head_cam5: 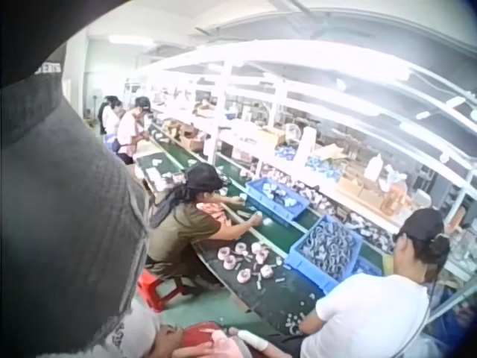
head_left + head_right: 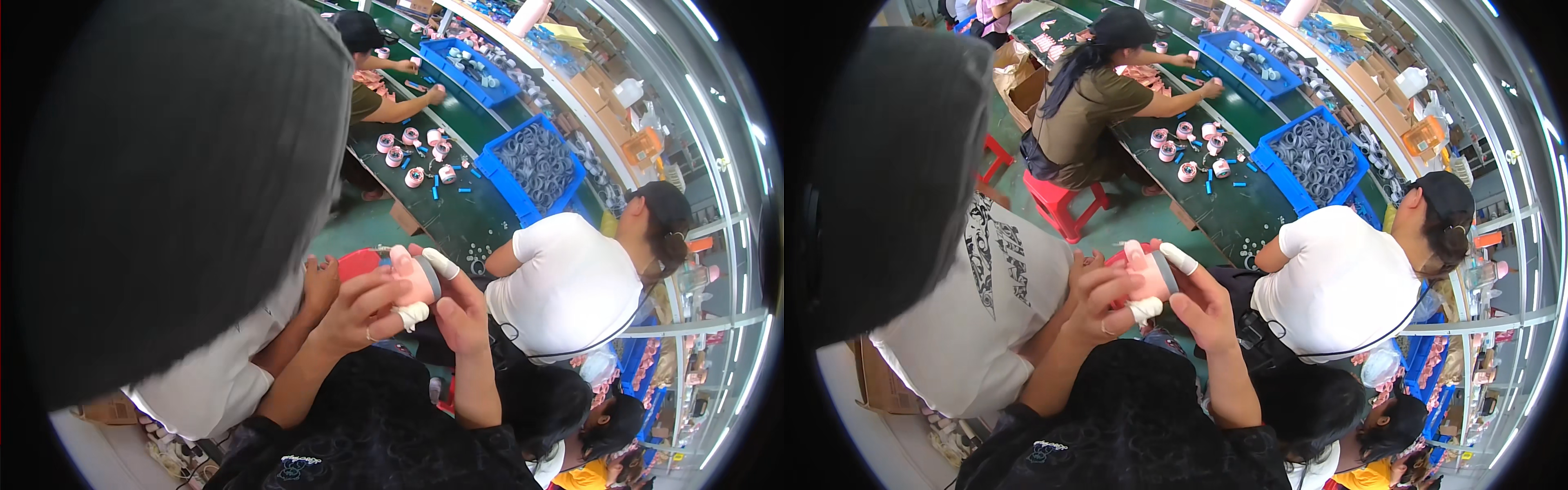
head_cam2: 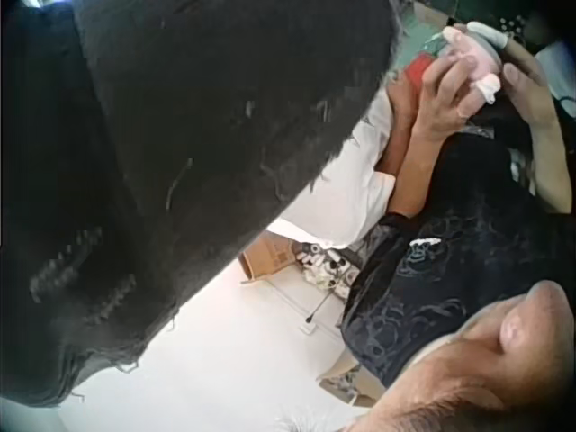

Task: Assembling small plastic components on a production line.

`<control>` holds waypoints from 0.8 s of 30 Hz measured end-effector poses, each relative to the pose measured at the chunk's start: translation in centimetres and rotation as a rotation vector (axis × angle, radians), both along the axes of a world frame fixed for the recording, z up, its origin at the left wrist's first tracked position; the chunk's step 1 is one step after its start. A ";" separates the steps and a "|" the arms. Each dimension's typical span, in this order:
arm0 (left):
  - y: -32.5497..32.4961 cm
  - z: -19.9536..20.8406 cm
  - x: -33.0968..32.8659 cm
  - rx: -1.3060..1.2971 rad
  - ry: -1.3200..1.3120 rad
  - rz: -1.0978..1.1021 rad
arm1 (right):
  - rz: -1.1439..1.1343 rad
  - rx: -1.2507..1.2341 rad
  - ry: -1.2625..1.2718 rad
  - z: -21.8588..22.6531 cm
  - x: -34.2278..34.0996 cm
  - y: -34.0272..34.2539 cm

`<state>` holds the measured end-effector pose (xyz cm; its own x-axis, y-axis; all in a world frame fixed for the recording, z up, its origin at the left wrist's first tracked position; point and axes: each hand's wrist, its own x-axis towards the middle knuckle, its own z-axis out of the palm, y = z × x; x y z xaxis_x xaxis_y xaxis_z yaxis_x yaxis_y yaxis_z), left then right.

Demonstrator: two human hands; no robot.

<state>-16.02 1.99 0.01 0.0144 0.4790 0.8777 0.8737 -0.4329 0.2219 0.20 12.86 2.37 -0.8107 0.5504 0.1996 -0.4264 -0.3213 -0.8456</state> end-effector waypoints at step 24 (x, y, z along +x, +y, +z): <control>0.9 -0.8 2.6 -0.376 -1.153 -0.496 | -0.439 0.576 -0.498 -0.4 0.1 -1.8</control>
